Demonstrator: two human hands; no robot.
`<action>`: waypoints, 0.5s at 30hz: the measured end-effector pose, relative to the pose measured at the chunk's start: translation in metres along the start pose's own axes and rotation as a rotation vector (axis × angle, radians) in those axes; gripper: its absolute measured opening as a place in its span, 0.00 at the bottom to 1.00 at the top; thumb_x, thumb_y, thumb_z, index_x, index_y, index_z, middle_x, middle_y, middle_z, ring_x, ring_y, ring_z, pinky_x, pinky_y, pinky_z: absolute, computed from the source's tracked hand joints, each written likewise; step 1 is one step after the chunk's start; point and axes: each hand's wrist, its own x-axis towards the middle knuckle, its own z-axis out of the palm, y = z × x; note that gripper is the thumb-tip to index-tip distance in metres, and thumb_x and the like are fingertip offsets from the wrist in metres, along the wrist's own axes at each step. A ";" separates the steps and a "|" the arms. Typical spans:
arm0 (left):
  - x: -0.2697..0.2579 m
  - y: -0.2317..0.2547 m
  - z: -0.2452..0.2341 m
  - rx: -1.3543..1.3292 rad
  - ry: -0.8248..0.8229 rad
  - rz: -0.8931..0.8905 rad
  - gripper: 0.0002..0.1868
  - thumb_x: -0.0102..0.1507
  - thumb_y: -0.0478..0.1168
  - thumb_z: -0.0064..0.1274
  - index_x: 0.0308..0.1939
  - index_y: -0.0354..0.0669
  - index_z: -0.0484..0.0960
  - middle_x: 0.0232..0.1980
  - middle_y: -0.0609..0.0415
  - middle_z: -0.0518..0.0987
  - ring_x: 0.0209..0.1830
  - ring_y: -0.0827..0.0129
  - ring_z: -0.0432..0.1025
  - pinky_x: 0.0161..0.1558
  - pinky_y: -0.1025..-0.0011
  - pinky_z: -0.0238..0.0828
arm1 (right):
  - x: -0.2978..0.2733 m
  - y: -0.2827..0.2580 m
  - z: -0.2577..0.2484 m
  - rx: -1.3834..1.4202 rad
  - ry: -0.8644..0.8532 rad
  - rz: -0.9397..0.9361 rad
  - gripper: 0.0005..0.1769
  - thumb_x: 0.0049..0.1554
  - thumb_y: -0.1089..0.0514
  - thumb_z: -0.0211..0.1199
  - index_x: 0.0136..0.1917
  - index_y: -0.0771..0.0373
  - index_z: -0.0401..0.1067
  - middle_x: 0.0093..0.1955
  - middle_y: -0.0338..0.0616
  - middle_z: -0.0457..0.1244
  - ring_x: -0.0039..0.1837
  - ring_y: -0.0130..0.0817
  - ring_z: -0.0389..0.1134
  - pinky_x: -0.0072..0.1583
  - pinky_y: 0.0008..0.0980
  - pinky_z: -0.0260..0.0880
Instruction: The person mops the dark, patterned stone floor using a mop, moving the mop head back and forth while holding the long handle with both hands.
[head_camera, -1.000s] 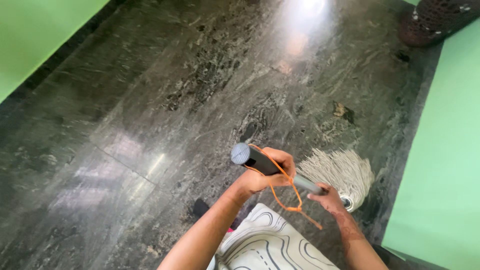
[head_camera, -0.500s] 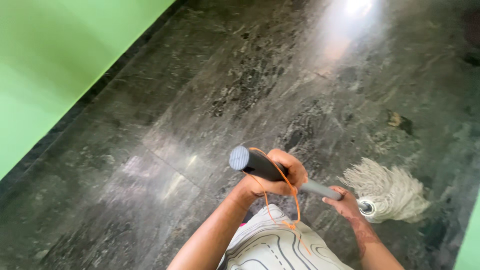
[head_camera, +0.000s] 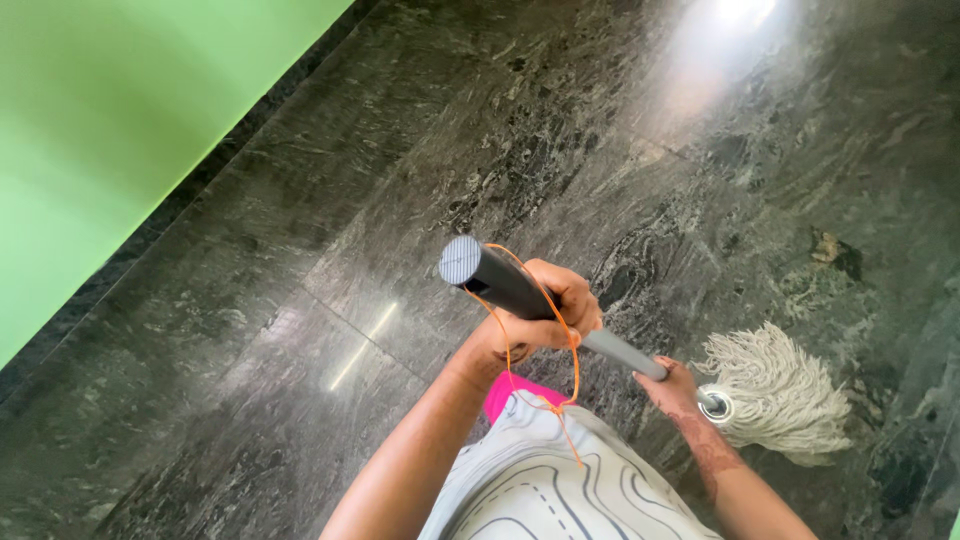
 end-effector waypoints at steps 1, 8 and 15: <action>-0.002 0.002 -0.012 0.002 0.035 0.001 0.18 0.49 0.36 0.62 0.21 0.40 0.64 0.23 0.55 0.67 0.27 0.66 0.64 0.43 0.62 0.67 | 0.005 -0.005 0.007 -0.032 0.011 -0.018 0.13 0.46 0.52 0.73 0.39 0.62 0.76 0.31 0.39 0.66 0.35 0.29 0.66 0.42 0.35 0.66; -0.024 0.043 -0.124 -0.100 0.141 0.037 0.20 0.50 0.34 0.62 0.21 0.42 0.61 0.21 0.55 0.64 0.24 0.67 0.61 0.38 0.66 0.60 | 0.062 -0.078 0.078 -0.032 -0.048 -0.134 0.10 0.48 0.53 0.71 0.35 0.61 0.76 0.30 0.41 0.66 0.35 0.30 0.66 0.45 0.36 0.65; 0.002 0.120 -0.220 -0.083 0.147 -0.021 0.20 0.49 0.34 0.61 0.20 0.41 0.59 0.20 0.54 0.62 0.23 0.69 0.57 0.32 0.68 0.52 | 0.136 -0.174 0.136 0.097 -0.144 -0.034 0.10 0.50 0.52 0.70 0.37 0.60 0.75 0.28 0.38 0.64 0.33 0.27 0.64 0.37 0.34 0.64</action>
